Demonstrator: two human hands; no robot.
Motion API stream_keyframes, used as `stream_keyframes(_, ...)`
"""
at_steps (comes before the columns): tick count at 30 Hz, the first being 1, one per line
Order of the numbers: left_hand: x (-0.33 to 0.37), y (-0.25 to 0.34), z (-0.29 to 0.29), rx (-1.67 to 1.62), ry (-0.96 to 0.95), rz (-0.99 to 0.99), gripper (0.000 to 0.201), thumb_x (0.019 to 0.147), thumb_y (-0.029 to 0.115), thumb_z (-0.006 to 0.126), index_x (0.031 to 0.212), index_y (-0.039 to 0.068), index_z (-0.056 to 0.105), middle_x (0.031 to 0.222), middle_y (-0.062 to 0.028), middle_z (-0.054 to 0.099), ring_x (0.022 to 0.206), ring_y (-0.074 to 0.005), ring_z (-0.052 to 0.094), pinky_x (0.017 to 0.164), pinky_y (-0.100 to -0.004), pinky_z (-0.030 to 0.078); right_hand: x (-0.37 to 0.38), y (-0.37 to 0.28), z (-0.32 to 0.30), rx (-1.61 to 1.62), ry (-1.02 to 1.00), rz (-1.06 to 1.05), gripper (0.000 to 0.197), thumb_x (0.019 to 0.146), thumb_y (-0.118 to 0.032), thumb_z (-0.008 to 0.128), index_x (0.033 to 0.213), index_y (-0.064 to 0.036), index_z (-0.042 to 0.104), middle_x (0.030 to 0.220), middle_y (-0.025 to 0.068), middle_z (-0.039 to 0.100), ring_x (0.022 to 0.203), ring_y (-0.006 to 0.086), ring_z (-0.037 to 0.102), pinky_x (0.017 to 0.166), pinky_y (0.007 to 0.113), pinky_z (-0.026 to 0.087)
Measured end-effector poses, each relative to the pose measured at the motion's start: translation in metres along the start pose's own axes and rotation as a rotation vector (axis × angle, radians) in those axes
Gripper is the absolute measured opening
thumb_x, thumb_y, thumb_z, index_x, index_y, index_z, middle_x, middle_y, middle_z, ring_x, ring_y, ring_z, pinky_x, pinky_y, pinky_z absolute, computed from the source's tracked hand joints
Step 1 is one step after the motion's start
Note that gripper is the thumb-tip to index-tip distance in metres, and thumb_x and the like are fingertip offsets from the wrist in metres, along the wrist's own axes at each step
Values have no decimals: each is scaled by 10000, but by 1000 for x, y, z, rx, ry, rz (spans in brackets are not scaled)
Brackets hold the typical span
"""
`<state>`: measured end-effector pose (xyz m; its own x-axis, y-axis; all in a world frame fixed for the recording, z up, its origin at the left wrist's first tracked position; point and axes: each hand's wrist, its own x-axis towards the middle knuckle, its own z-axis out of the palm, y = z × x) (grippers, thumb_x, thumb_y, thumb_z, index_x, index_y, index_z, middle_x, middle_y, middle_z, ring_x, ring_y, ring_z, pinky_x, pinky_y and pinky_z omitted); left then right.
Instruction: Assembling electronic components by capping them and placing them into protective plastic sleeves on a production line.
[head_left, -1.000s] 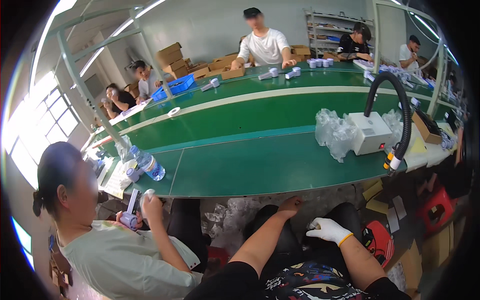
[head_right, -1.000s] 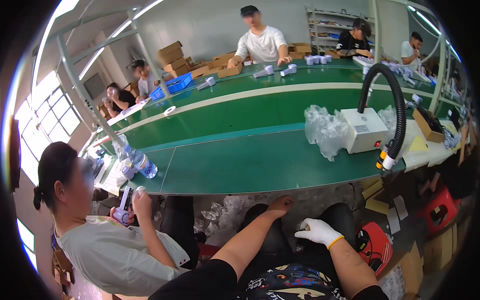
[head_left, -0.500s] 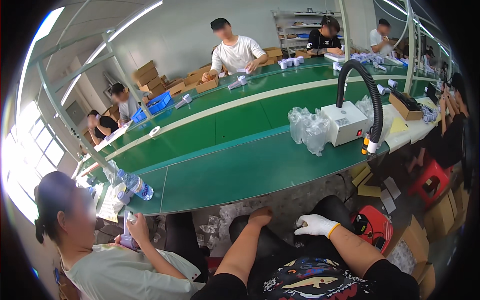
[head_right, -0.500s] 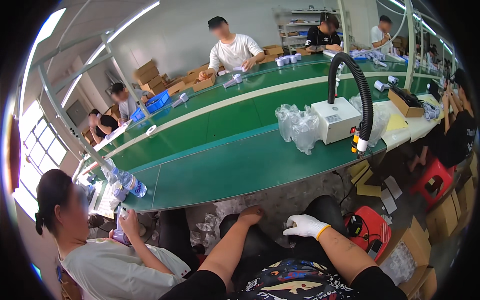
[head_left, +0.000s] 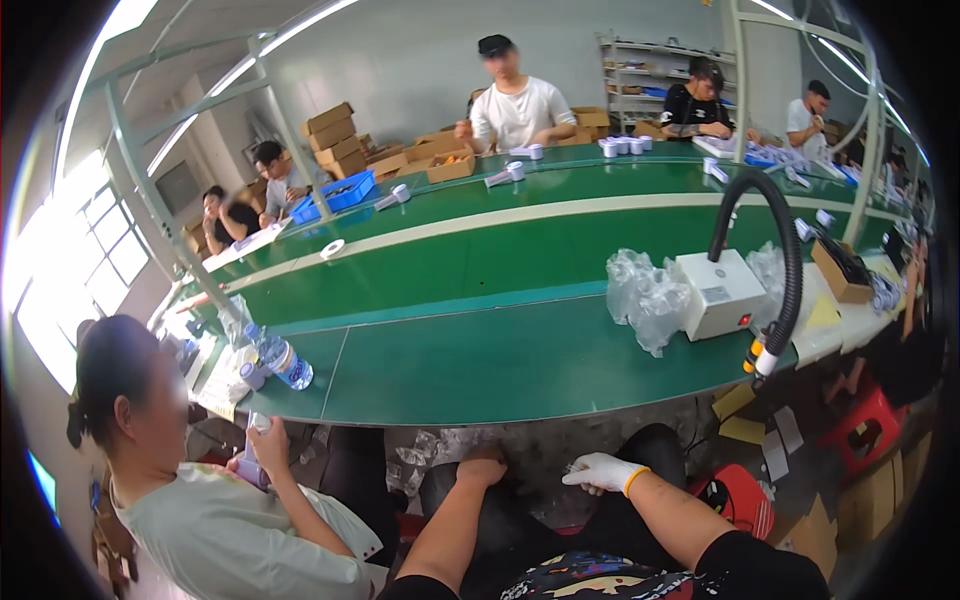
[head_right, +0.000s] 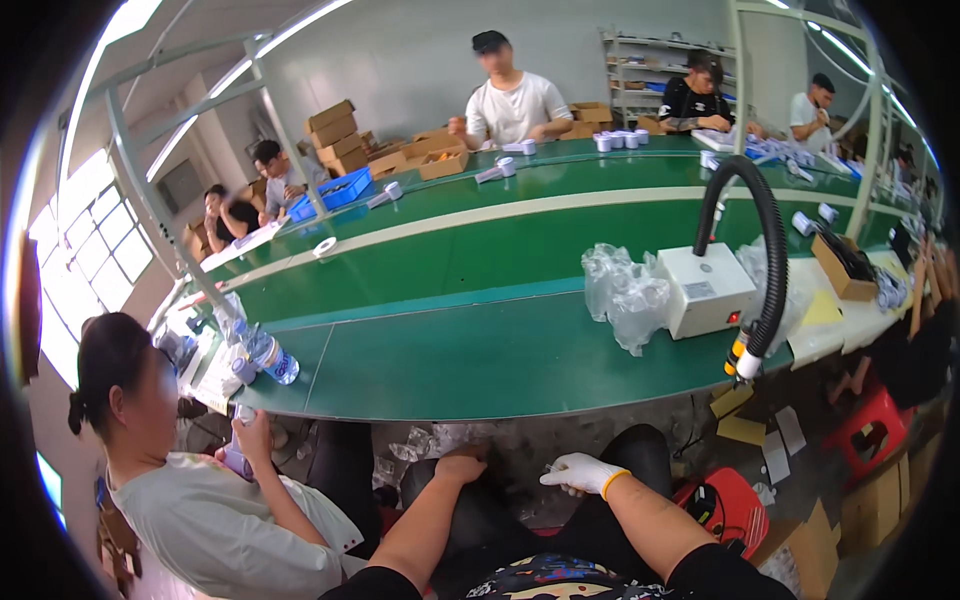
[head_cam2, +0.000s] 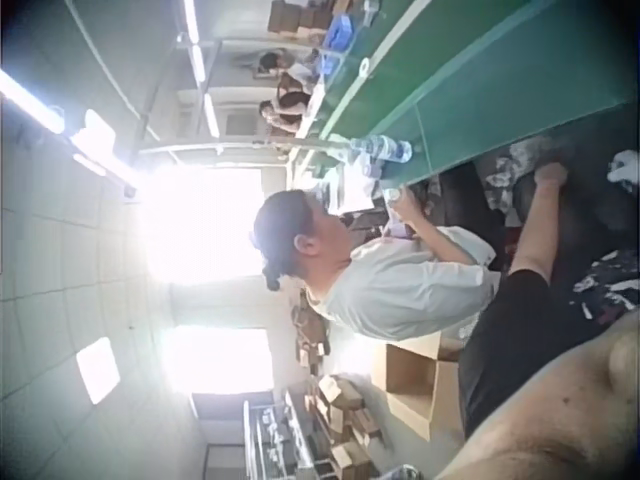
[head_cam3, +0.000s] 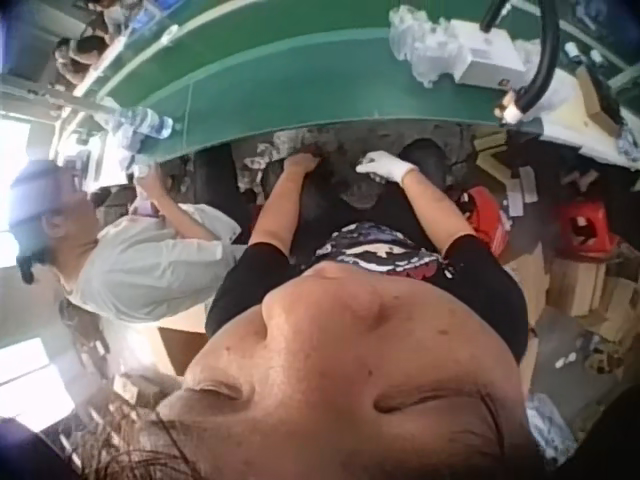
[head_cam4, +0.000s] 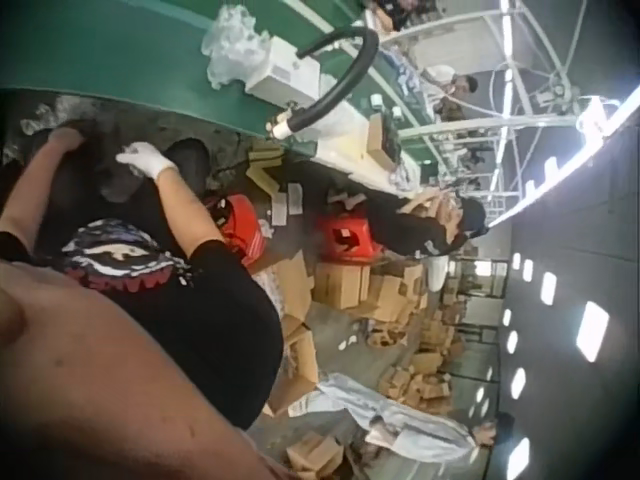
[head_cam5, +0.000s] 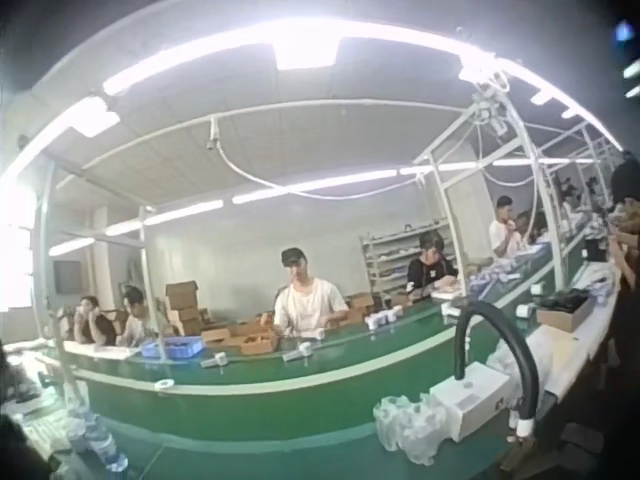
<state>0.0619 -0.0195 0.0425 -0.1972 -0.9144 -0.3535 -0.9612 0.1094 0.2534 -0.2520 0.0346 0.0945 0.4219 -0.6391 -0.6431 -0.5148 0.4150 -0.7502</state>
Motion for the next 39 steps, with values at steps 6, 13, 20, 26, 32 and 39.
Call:
stream_keyframes(6,-23,0,-13,-35,21,-147,327,909,336,606,1155,169,743,1222,-141,729,1130,-342,697,958,-495,561,23,23,-14,337,-41,-12,285,955,-369,740,951,-114,613,710,8,591,570,117,555,519,279,460)
stream_keyframes(13,-39,-1,7,-58,100,-137,309,908,369,596,1098,169,735,1060,-133,757,979,-360,724,849,-500,572,31,10,-18,465,-61,-24,253,970,-350,733,982,-126,616,708,9,606,580,138,596,520,299,490)
stream_keyframes(20,-2,49,19,-63,77,58,304,918,345,583,1087,152,746,1106,-158,745,1012,-368,718,880,-507,568,42,20,-22,521,-75,12,282,976,-389,729,1025,-137,612,709,11,615,582,138,610,520,302,502)
stream_keyframes(26,40,95,21,97,-134,178,339,919,314,567,1132,118,744,1169,-163,737,1094,-379,701,937,-517,552,31,29,-38,551,-47,40,281,962,-387,751,1040,-168,595,696,13,610,562,127,597,480,283,471)
stream_keyframes(32,61,124,21,44,-198,263,381,942,301,535,1180,86,740,1203,-191,727,1153,-360,686,991,-500,532,26,48,-43,619,-2,66,278,949,-384,768,1050,-185,601,678,9,606,557,118,600,463,273,461)
stream_keyframes(39,57,82,35,50,-91,287,394,943,310,531,1190,87,743,1272,-195,701,1202,-373,661,1025,-501,516,26,51,-47,528,27,141,306,964,-410,735,1030,-143,600,707,33,617,581,155,611,519,313,516)
